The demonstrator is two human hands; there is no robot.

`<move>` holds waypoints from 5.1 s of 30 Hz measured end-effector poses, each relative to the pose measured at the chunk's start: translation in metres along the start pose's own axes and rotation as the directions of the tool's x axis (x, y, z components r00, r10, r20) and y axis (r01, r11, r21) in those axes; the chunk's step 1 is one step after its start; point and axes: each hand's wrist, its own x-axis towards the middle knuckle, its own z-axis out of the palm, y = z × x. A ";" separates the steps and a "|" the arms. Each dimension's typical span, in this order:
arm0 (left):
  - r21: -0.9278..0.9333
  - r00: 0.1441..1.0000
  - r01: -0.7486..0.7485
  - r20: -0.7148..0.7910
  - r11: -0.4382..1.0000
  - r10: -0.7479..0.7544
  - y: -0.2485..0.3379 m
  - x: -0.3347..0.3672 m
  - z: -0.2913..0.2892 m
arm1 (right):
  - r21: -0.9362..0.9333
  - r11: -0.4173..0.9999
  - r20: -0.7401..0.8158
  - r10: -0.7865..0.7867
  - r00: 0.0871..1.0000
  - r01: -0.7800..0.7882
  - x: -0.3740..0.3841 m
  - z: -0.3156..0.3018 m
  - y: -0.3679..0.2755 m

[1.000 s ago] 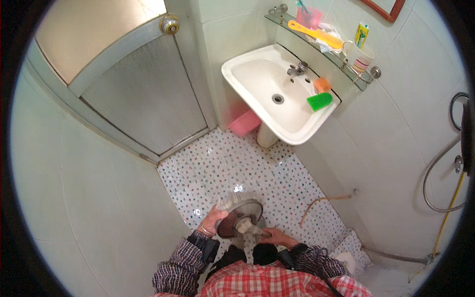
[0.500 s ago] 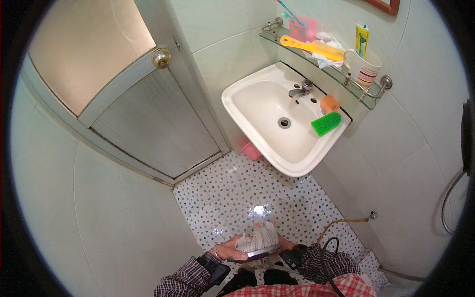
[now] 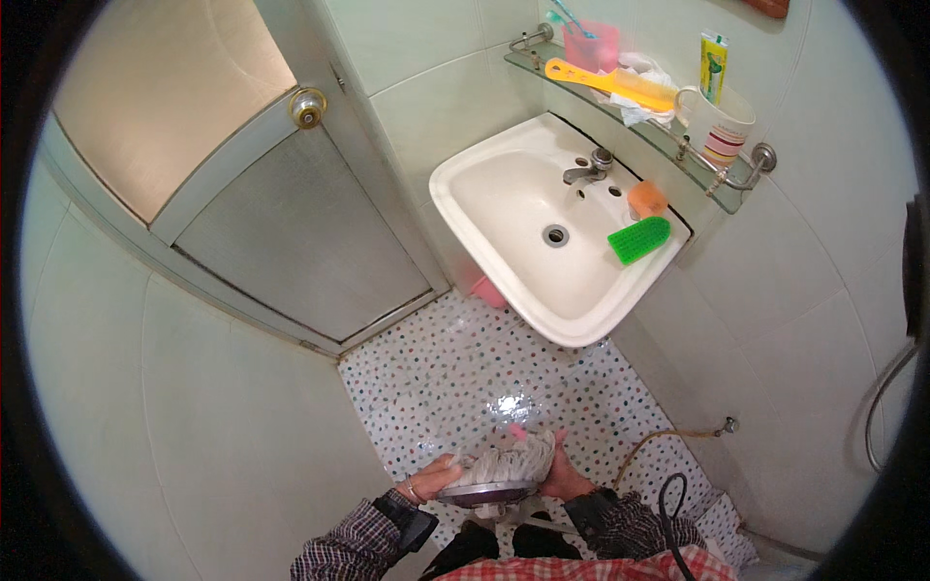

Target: Clean the bathroom sink and a water hose using a sponge.

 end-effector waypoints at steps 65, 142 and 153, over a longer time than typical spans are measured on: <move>0.686 0.968 -0.145 0.247 0.713 -0.041 0.028 0.028 0.018 | -0.025 0.934 -0.084 0.353 0.932 -0.356 0.039 -0.135 0.080; -0.177 0.943 0.057 -0.315 0.982 -0.112 0.142 0.122 -0.206 | -0.449 0.059 -0.005 -0.998 -0.063 -0.892 0.136 0.051 -0.415; -0.105 0.941 0.135 -0.297 0.985 -0.160 0.154 0.168 -0.209 | -0.694 -0.112 0.243 -0.966 -0.084 -0.712 0.099 0.057 -0.406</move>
